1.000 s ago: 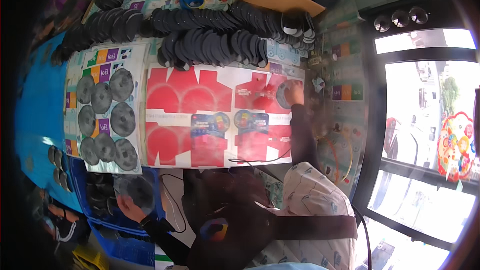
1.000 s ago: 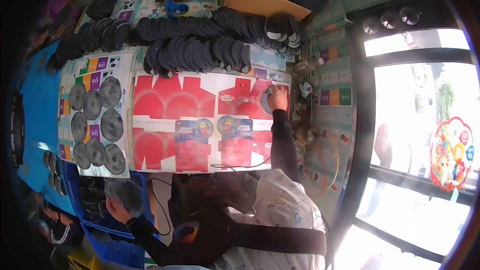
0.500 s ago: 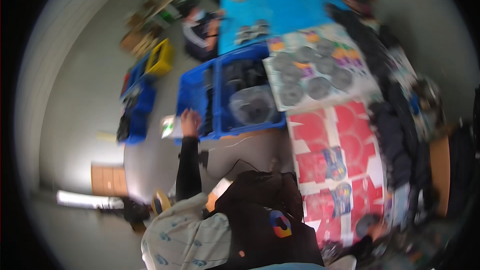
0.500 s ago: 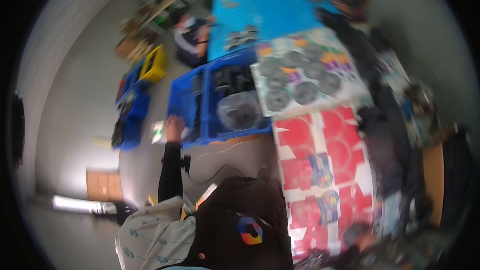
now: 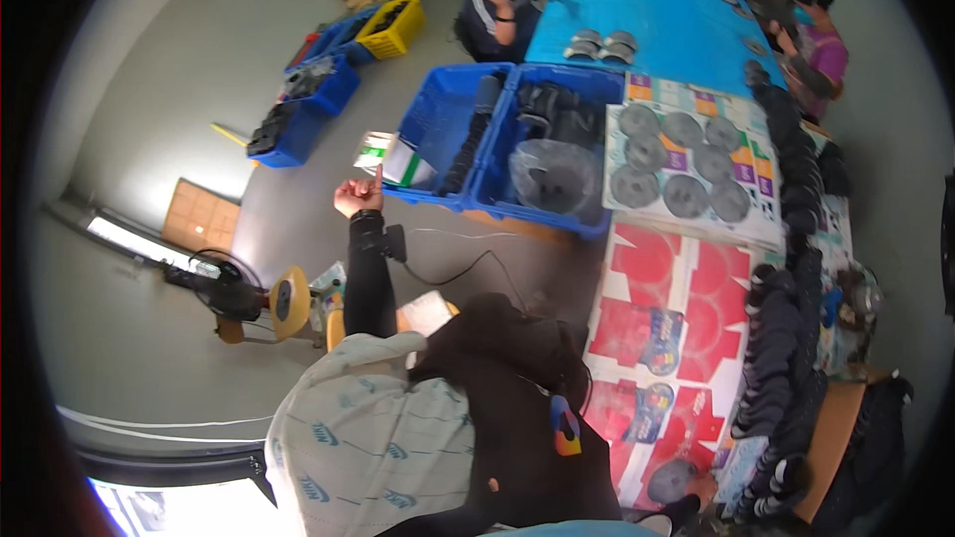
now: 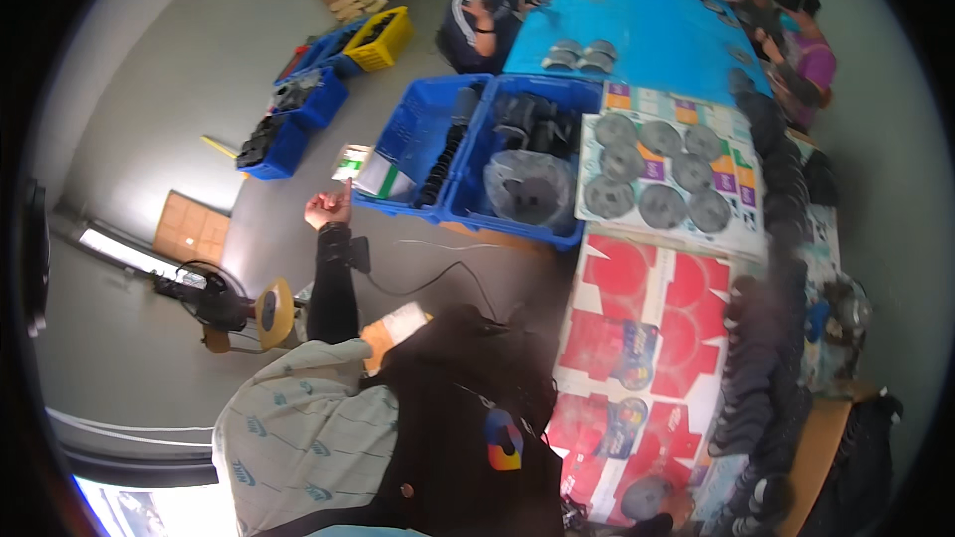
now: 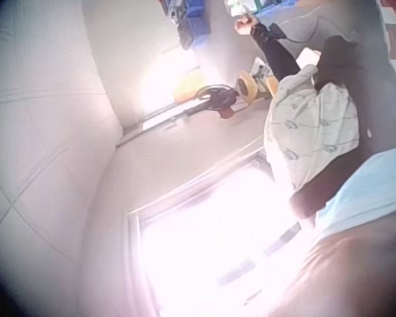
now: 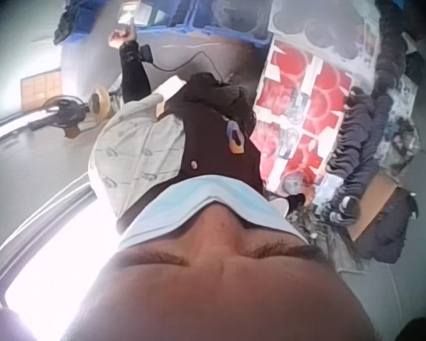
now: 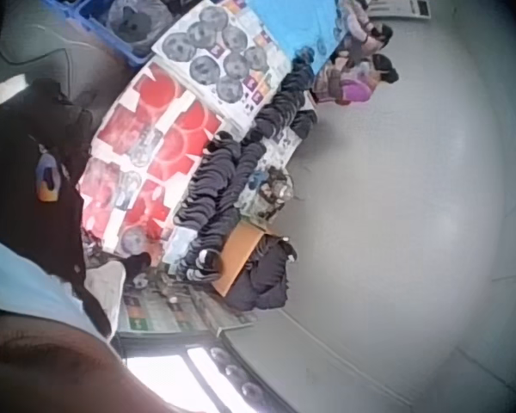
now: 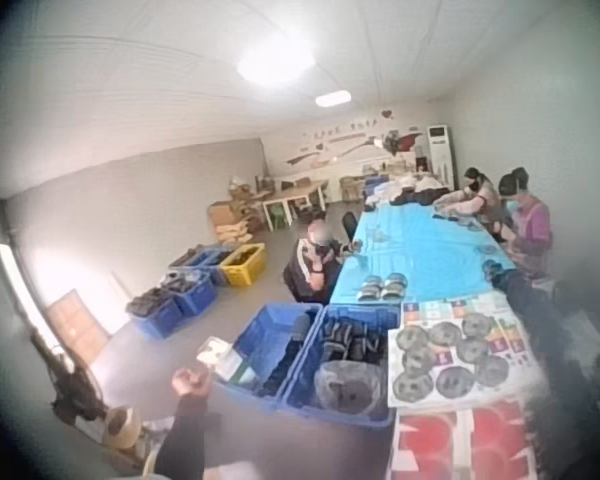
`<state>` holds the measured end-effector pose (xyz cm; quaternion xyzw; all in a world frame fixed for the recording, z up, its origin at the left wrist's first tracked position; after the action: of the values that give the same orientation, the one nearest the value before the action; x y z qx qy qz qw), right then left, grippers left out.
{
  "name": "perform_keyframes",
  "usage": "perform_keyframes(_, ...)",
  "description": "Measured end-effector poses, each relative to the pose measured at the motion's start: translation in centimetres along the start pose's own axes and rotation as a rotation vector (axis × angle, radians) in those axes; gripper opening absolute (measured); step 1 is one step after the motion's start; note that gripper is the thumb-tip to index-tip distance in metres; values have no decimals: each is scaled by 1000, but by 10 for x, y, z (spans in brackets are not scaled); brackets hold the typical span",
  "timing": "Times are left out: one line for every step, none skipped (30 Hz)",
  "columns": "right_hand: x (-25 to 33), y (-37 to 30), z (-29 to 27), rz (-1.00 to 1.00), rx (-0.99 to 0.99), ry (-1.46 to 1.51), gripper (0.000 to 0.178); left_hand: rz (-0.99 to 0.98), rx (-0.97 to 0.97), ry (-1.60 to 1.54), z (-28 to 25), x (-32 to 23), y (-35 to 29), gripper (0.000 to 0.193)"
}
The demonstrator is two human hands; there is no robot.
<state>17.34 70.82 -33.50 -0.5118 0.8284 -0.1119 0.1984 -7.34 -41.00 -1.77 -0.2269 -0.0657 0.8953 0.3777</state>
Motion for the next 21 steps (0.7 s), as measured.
perform_keyframes(-3,-2,-3,51,-31,5,21,-62,0,51,-2,16,-4,21)
perform_keyframes(-12,-7,-11,84,-80,-19,21,-156,19,265,-2,38,-7,23)
perform_keyframes(-5,-8,-12,-88,-24,99,19,-288,-89,356,-8,57,-6,23)
perform_keyframes(2,-8,-14,-244,66,214,18,-266,-158,468,-13,64,-6,24)
perform_keyframes(-1,-8,-28,-244,-8,240,18,-303,-105,535,-11,76,-4,25)
perform_keyframes(9,-13,-31,-437,158,366,19,-163,-121,335,-10,66,0,27)
perform_keyframes(18,-20,-38,-588,326,449,22,-48,-135,92,-12,59,3,28)
perform_keyframes(31,-30,-54,-762,360,594,23,59,-117,17,-10,50,6,32)
perform_keyframes(40,-42,-72,-887,403,712,25,7,-46,22,-5,51,11,32)
perform_keyframes(38,-44,-84,-660,407,836,24,-15,29,145,1,53,13,31)
perform_keyframes(38,-54,-97,-420,431,1114,21,-16,84,269,6,56,14,30)
perform_keyframes(40,-67,-114,-181,441,1499,18,-131,124,380,8,69,14,29)
perform_keyframes(53,-76,-139,-245,218,1579,13,-224,163,421,6,85,12,27)
perform_keyframes(61,-84,-160,-222,102,1634,12,-315,152,470,0,102,10,24)
perform_keyframes(72,-92,-184,-260,5,1709,11,-360,142,531,-8,120,6,22)
perform_keyframes(85,-97,-204,-277,-143,1691,13,-473,76,558,-21,138,2,20)
perform_keyframes(104,-99,-220,-287,-140,1686,13,-537,48,593,-32,152,-1,17)
perform_keyframes(121,-100,-232,-227,-148,1766,12,-611,32,620,-43,164,-4,14)
perform_keyframes(137,-100,-243,-163,-154,1845,12,-706,57,615,-52,176,-6,13)
perform_keyframes(157,-99,-257,-192,-216,1739,11,-743,74,637,-60,181,-5,13)
perform_keyframes(178,-97,-269,-197,-215,1733,11,-830,51,621,-71,185,-3,16)
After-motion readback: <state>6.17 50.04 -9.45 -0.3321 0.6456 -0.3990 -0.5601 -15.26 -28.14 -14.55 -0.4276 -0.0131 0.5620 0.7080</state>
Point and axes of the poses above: each hand's wrist, its own y-axis towards the middle knuckle, its own z-axis out of the palm, x = y × z, the point moved 6 cm from there along y, towards the middle knuckle, and after that the axes turned 14 degrees about -z, right-handed, at the moved point
